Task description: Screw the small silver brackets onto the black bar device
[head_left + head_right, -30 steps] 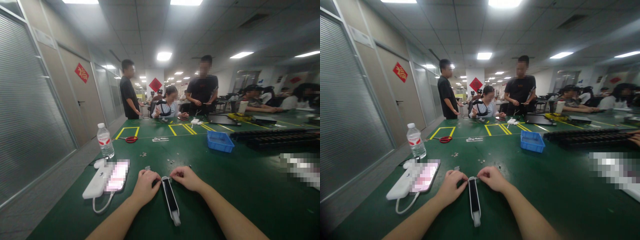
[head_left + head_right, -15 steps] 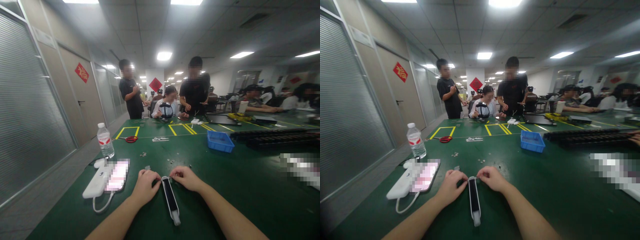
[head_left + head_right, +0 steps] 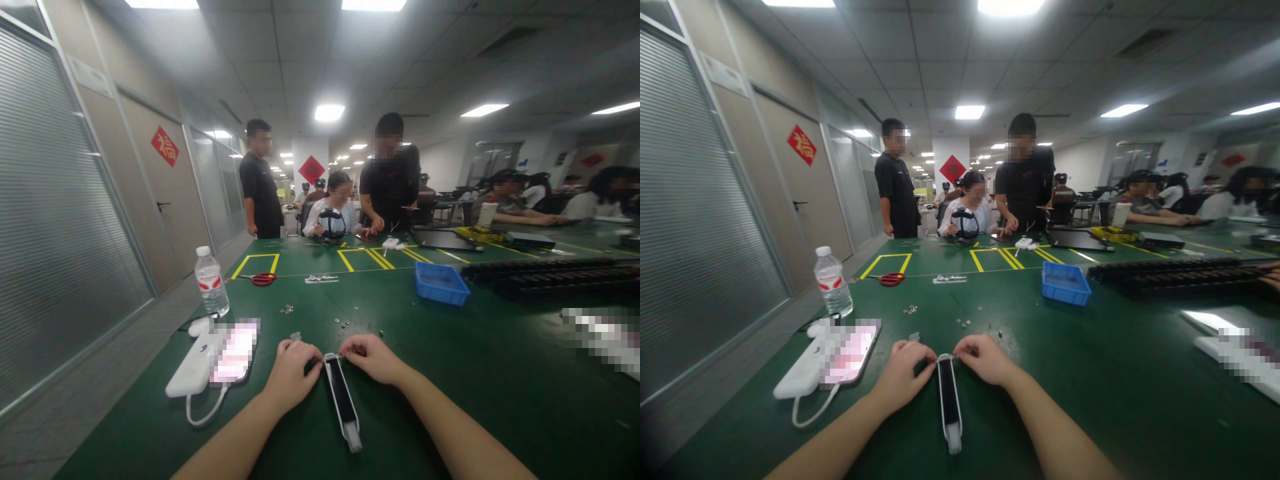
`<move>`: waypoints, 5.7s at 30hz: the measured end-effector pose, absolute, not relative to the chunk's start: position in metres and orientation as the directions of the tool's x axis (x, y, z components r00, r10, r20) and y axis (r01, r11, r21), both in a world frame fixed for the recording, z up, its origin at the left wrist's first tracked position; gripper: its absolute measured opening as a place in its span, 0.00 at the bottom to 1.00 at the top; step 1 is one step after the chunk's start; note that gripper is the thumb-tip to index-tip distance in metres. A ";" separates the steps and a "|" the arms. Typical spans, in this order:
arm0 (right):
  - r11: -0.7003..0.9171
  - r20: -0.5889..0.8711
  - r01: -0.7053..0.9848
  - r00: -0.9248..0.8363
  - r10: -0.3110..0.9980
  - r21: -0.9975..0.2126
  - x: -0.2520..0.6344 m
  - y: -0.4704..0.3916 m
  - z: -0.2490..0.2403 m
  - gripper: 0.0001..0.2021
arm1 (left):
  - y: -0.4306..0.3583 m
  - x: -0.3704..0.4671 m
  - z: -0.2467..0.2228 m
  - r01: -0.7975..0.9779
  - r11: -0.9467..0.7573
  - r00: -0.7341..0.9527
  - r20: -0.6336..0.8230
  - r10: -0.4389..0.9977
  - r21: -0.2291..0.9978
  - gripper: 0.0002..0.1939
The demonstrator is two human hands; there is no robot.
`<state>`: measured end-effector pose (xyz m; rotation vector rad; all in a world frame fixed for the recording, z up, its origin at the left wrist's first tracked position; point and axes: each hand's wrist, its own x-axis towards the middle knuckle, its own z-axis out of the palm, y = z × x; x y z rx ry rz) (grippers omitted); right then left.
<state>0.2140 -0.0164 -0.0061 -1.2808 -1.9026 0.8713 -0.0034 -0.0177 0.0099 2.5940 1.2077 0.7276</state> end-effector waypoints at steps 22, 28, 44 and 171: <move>0.282 0.167 0.422 -0.289 0.943 -0.861 0.216 -0.012 -0.014 0.09 | -0.017 -0.003 0.009 0.675 -0.647 0.543 0.354 0.761 0.355 0.05; 0.285 0.172 0.421 -0.285 0.943 -0.861 0.215 -0.012 -0.014 0.08 | -0.018 -0.002 0.010 0.673 -0.647 0.541 0.358 0.761 0.359 0.05; 0.259 0.124 0.499 -0.288 0.950 -0.827 0.217 -0.014 -0.008 0.09 | -0.018 -0.003 0.010 0.671 -0.640 0.540 0.345 0.768 0.374 0.05; 0.451 0.321 0.537 -0.321 0.891 -0.713 0.210 -0.019 -0.008 0.08 | -0.017 -0.003 0.008 0.672 -0.641 0.535 0.357 0.766 0.370 0.04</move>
